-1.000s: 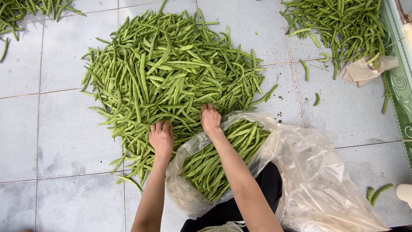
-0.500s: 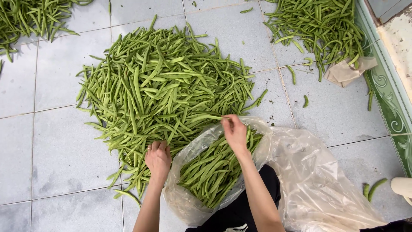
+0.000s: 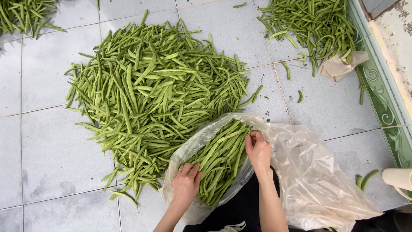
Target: Sorting and bagging green beans from a large pile on the floor into a plastic bag.
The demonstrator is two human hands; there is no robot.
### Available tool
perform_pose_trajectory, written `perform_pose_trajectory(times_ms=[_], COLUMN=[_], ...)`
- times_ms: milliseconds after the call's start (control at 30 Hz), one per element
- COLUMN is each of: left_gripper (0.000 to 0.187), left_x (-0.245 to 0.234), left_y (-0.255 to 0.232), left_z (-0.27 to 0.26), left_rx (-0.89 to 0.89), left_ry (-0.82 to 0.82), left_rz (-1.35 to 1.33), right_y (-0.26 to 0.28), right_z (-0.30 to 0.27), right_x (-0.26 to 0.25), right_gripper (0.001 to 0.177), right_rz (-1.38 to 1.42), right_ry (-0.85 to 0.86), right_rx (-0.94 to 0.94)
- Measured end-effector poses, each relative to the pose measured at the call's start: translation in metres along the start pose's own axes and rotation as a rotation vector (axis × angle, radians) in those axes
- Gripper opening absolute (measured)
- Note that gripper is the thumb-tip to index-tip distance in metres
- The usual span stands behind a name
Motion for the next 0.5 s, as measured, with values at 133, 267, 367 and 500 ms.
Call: perform_pose_trajectory(times_ms=[133, 267, 367, 500], left_gripper=[0.023, 0.025, 0.023, 0.015], left_x=[0.014, 0.011, 0.001, -0.024], left_y=[0.006, 0.008, 0.014, 0.050], left_z=[0.000, -0.002, 0.005, 0.047], left_rx=[0.036, 0.006, -0.084, -0.187], left_ry=[-0.024, -0.034, -0.037, -0.172], left_rz=[0.083, 0.059, -0.023, -0.045], right_y=[-0.014, -0.021, 0.021, 0.099], right_z=[0.009, 0.010, 0.017, 0.033], right_x=[0.014, 0.017, 0.007, 0.067], right_gripper=[0.012, 0.023, 0.021, 0.008], right_rz=[-0.152, -0.390, -0.416, -0.165], right_ry=[-0.008, 0.152, 0.193, 0.229], right_rx=[-0.057, 0.087, 0.088, -0.414])
Point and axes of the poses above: each hand's wrist, its own z-axis towards the middle knuckle, its own x-axis out of the palm, y = z × x, the point moved 7 cm from there along z, towards the middle knuckle, and after that the axes turned 1 degree about x, right-handed, at the moved point
